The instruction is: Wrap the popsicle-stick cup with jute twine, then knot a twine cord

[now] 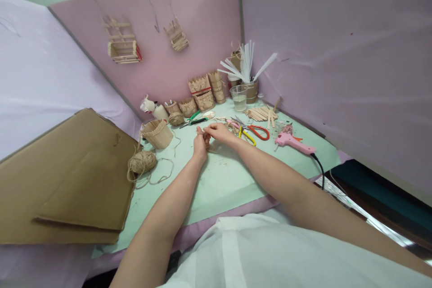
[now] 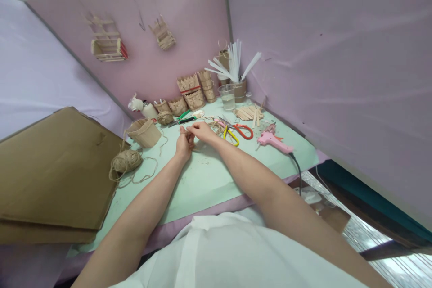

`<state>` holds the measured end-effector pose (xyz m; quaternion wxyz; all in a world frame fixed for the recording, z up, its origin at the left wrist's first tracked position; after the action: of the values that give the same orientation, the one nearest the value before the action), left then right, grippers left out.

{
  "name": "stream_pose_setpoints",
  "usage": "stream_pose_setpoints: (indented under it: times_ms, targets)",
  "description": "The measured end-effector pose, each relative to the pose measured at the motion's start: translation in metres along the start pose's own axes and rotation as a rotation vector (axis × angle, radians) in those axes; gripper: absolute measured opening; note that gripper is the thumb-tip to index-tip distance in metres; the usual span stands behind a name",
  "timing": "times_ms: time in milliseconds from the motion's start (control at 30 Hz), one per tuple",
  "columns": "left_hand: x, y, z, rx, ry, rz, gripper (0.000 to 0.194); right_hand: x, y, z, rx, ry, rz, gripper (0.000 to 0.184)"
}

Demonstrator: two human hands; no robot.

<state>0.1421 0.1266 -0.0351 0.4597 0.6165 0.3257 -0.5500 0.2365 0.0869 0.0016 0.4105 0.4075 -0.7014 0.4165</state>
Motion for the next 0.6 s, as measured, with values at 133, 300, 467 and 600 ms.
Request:
stream_pose_setpoints:
  times_ms: [133,300,467,600]
  targets:
    - [0.0,0.0,0.001,0.016,0.024,-0.036,0.061,-0.003,-0.001,-0.002,-0.006,0.011,0.068,0.035]
    - [-0.001,0.001,0.002,0.018,0.037,-0.051,0.061,-0.005,-0.002,-0.003,-0.029,-0.005,0.094,0.042]
    - [-0.002,0.003,0.003,0.051,0.046,-0.041,0.062,-0.011,-0.006,-0.003,-0.1,0.034,0.167,0.049]
    - [-0.002,0.003,0.001,0.068,0.057,-0.063,0.063,-0.018,-0.005,-0.004,-0.072,0.123,0.206,0.052]
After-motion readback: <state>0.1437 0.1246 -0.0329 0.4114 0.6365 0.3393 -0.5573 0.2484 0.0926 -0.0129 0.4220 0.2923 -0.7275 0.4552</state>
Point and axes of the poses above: each hand's wrist, its own z-axis away from the middle knuckle, its own y-axis out of the palm, x = y × z, the point moved 5 cm from there along -z, towards the middle knuckle, and after that the axes turned 4 degrees about z, right-handed, at the moved point
